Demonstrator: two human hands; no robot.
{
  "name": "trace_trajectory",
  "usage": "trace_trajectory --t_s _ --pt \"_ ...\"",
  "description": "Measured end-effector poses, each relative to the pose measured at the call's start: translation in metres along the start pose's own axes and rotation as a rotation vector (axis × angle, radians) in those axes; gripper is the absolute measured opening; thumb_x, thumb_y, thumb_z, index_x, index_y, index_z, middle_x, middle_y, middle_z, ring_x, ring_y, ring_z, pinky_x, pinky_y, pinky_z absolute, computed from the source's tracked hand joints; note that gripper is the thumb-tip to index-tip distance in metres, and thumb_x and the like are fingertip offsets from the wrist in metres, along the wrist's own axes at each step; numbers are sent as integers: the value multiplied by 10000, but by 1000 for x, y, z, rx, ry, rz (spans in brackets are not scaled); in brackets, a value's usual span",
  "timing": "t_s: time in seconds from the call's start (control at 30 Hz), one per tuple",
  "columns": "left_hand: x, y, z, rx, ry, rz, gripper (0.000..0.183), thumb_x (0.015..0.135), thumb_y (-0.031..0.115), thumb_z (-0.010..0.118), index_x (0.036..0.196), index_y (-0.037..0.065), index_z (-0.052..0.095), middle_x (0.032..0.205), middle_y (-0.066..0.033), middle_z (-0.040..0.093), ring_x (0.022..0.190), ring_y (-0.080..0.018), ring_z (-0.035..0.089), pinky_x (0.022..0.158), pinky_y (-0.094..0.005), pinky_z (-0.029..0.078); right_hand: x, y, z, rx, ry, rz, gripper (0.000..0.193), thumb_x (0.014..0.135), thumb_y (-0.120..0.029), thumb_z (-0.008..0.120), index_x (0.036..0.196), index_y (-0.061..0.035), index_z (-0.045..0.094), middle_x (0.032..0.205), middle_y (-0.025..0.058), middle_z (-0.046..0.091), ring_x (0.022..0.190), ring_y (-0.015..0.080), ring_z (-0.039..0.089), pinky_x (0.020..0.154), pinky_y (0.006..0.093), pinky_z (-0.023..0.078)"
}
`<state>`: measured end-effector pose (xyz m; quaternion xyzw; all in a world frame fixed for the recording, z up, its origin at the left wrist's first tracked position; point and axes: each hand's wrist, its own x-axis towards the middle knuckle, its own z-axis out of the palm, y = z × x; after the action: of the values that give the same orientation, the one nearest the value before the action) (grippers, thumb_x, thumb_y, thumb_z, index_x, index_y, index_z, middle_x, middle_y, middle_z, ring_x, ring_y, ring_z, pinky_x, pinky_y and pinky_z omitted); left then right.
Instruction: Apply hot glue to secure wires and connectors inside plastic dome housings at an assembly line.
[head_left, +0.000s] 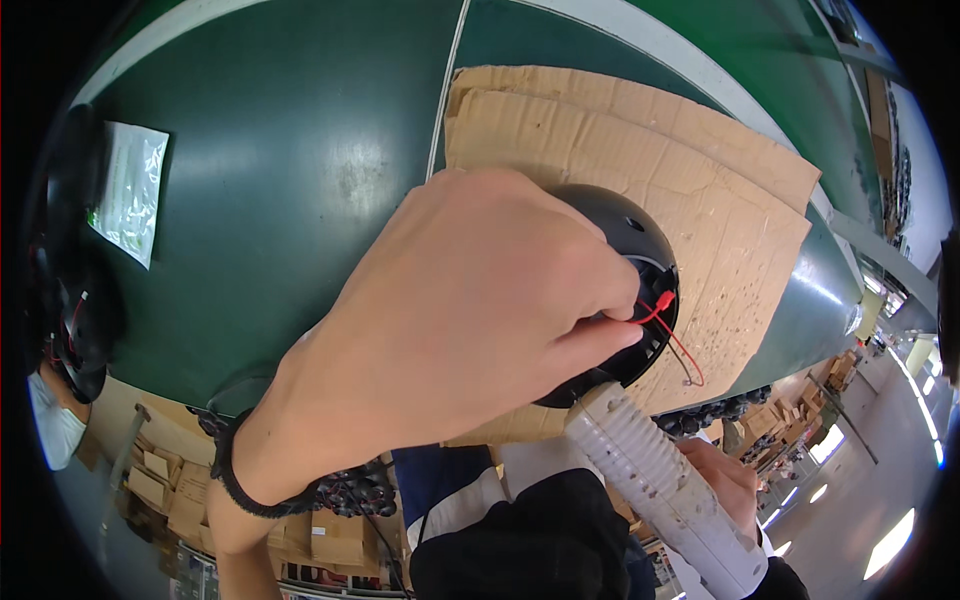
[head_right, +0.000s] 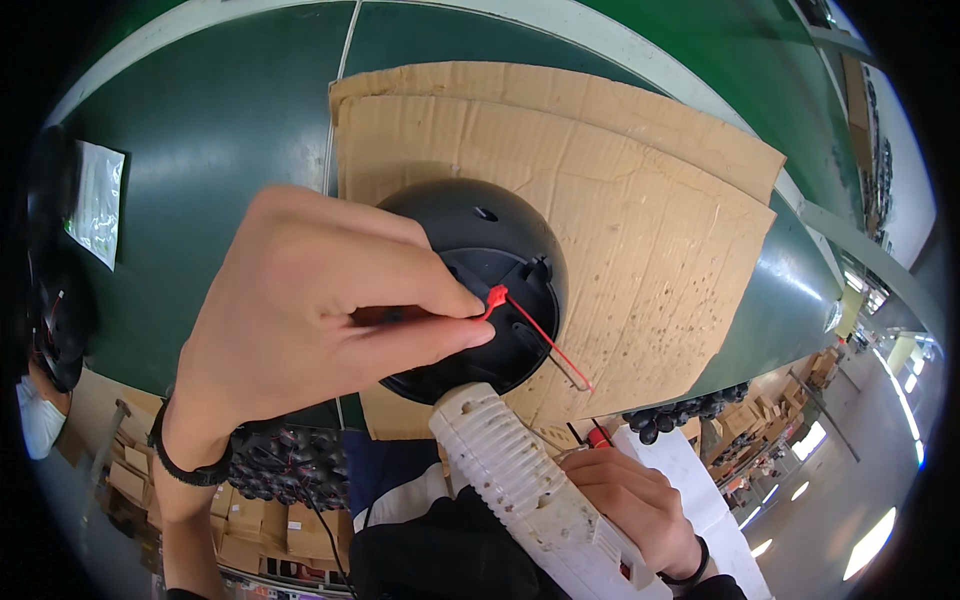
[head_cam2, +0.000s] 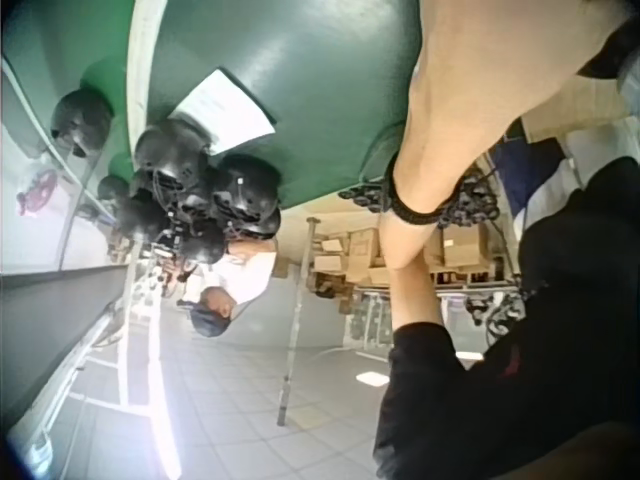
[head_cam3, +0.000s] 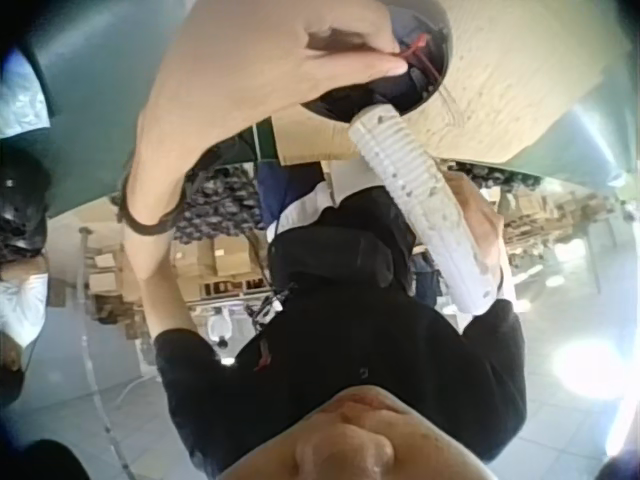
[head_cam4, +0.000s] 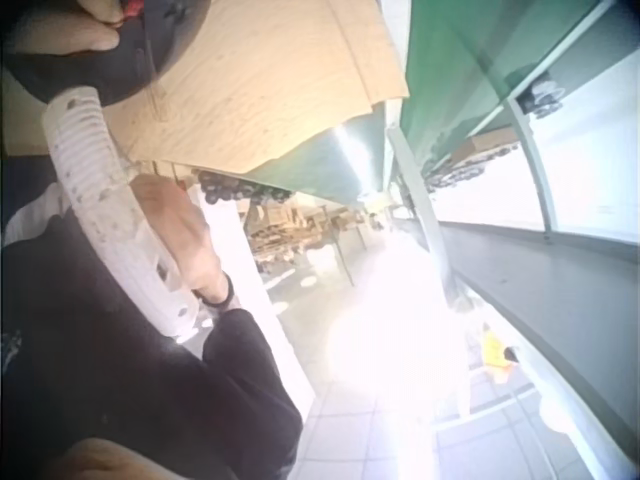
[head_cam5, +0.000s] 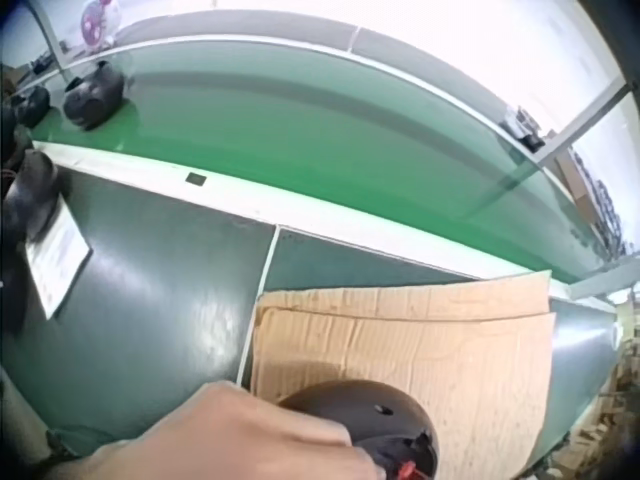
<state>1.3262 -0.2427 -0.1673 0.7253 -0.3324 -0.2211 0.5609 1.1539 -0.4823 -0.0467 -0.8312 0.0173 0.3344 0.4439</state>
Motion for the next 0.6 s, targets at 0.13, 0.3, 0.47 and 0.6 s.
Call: trace_trajectory --t_s 0.13,0.3,0.47,0.6 --pt "-3 -1 5 26 46 -2 110 743 92 844 772 53 745 637 -43 618 491 -175 545 444 -285 361 6 -4 2 -36 22 -2 307 749 -77 765 957 95 619 917 226 671 861 403 692 786 453 574" --pt "-6 -5 9 -7 91 17 111 738 90 840 759 59 735 632 -38 607 496 -180 539 444 -294 357 5 -2 6 -46 30 -7 290 745 -63 763 948 92 624 885 216 672 822 389 697 762 439 584" --pt "-4 -7 9 -28 106 44 119 737 91 838 740 60 722 628 -32 600 496 -180 531 441 -298 349 9 -12 4 -128 46 -18 271 748 -60 764 930 86 626 856 205 679 775 367 702 730 413 592" --pt "-6 -8 9 -26 102 31 118 734 92 840 738 66 725 632 -27 605 494 -171 533 437 -292 346 12 -13 3 -98 43 -1 258 737 -52 761 912 86 630 836 198 683 743 346 703 689 394 586"
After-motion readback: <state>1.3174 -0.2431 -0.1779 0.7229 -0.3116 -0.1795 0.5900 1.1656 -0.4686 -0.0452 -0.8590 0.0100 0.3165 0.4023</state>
